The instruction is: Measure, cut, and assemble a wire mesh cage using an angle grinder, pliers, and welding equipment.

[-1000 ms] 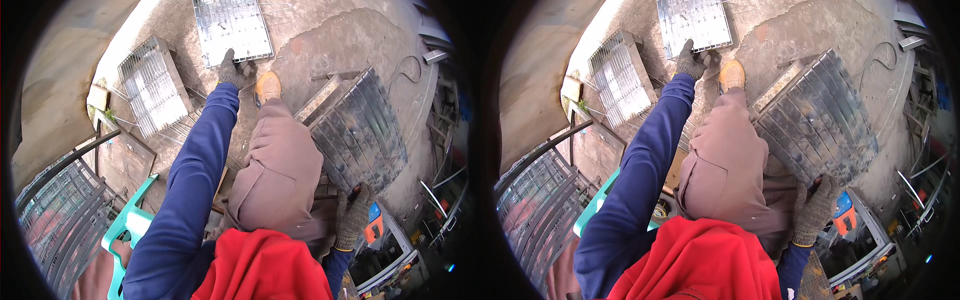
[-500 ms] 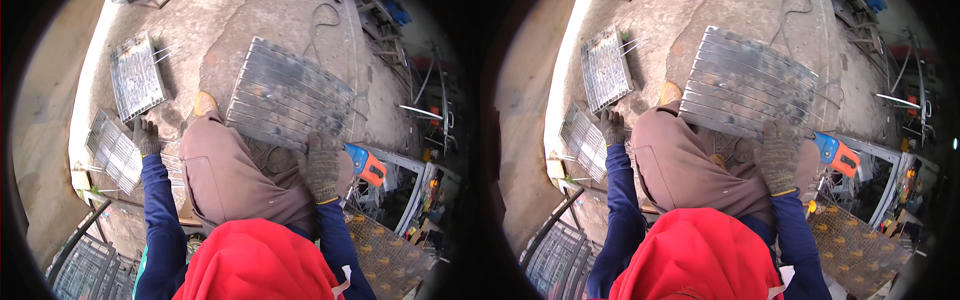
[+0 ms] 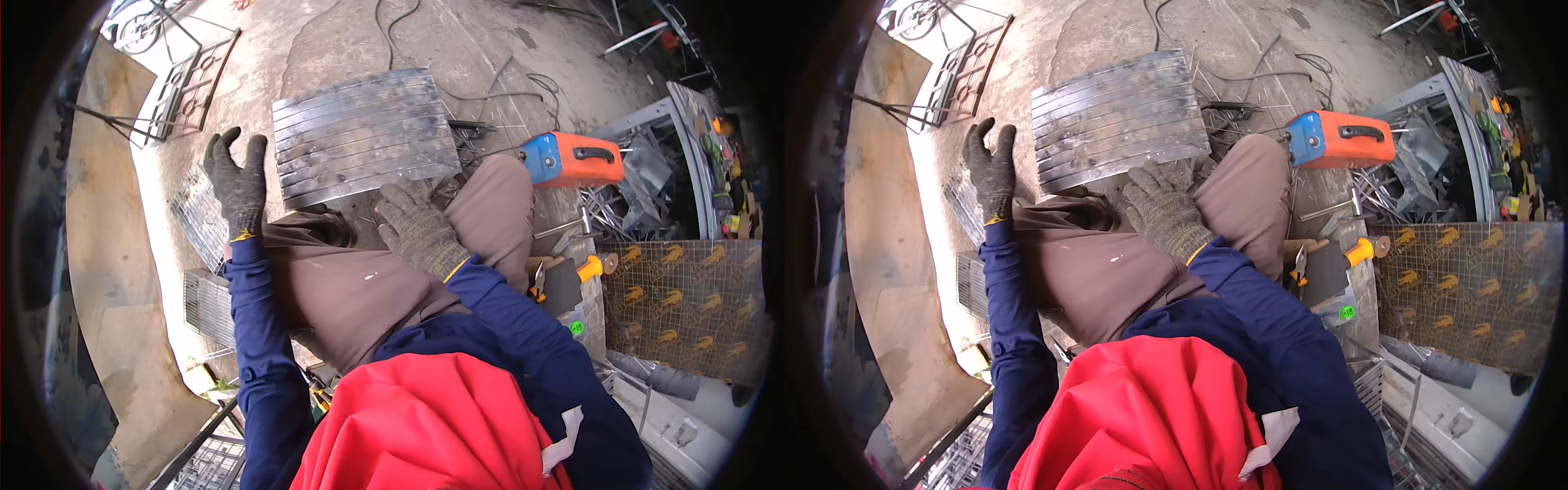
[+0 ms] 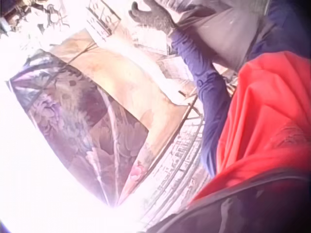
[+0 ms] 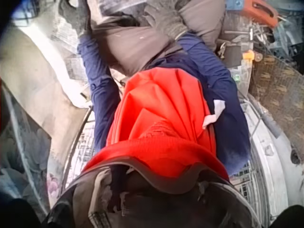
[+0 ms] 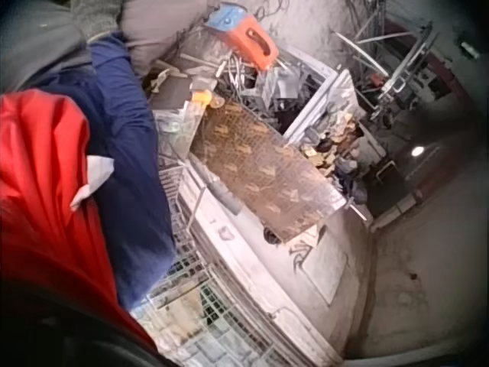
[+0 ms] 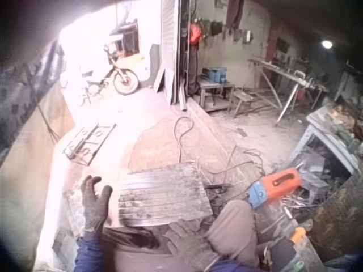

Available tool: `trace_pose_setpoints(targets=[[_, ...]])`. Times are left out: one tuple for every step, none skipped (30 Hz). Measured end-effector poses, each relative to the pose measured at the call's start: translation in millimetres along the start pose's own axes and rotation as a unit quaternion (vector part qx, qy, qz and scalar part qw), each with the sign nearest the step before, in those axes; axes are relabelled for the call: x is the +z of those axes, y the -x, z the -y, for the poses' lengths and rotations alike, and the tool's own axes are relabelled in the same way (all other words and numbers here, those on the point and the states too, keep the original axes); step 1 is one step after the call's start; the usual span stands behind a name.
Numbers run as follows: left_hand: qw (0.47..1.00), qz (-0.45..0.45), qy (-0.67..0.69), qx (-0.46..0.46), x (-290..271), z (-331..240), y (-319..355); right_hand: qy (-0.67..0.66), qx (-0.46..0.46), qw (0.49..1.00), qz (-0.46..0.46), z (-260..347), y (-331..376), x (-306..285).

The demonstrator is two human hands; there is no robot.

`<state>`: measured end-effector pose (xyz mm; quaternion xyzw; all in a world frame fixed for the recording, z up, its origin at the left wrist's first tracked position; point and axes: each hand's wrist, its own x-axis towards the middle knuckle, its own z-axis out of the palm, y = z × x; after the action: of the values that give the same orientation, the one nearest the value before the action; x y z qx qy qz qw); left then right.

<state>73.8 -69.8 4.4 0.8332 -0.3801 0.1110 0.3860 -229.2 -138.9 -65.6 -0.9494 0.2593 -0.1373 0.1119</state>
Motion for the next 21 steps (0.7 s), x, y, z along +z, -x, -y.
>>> trace_pose_setpoints(targets=[[0.997,0.012,-0.053,0.048,23,-5,19,-0.059,0.017,0.995,0.075,0,3,1],[0.987,0.093,-0.111,0.065,36,-4,34,-0.121,0.029,0.981,0.147,3,2,2],[0.975,0.199,-0.077,0.052,48,5,47,-0.122,0.045,0.982,0.138,4,3,2],[0.950,0.305,-0.047,0.039,52,12,54,-0.139,0.065,0.970,0.191,7,3,0],[0.951,0.297,-0.061,0.064,53,8,60,-0.154,0.087,0.954,0.244,4,5,-1],[0.951,0.285,-0.079,0.087,50,7,62,-0.156,0.102,0.954,0.235,4,5,2],[0.946,0.321,0.016,0.034,51,20,57,-0.188,0.112,0.956,0.194,5,3,9],[0.933,0.348,0.087,-0.014,50,21,53,-0.220,0.122,0.956,0.153,3,6,16],[0.929,0.355,0.099,-0.036,54,26,49,-0.251,0.125,0.956,0.082,3,10,21],[0.925,0.359,0.107,-0.059,57,32,46,-0.257,0.131,0.955,0.070,2,13,27],[0.935,0.341,0.097,-0.026,66,45,46,-0.242,0.127,0.958,0.091,0,14,34],[0.942,0.324,0.087,0.006,73,52,46,-0.227,0.123,0.959,0.113,0,14,38],[0.942,0.327,0.079,0.012,69,41,49,-0.219,0.140,0.949,0.181,7,12,28],[0.938,0.336,0.076,0.025,73,33,49,-0.225,0.152,0.947,0.171,8,16,36],[0.943,0.325,0.065,0.010,77,25,50,-0.177,0.095,0.964,0.174,9,18,45],[0.951,0.306,0.047,-0.013,73,29,49,-0.131,0.026,0.975,0.180,16,14,39],[0.961,0.258,0.011,0.100,75,35,46,-0.121,0.039,0.971,0.201,20,15,32],[0.961,0.258,0.002,0.102,73,41,44,-0.128,0.035,0.971,0.198,24,15,25],[0.964,0.259,-0.020,0.051,75,35,48,-0.125,0.067,0.968,0.207,22,17,19],[0.965,0.260,-0.038,0.002,80,22,53,-0.119,0.101,0.964,0.214,16,19,16],[0.960,0.277,-0.031,-0.028,82,11,53,-0.130,0.059,0.973,0.181,6,24,34]])
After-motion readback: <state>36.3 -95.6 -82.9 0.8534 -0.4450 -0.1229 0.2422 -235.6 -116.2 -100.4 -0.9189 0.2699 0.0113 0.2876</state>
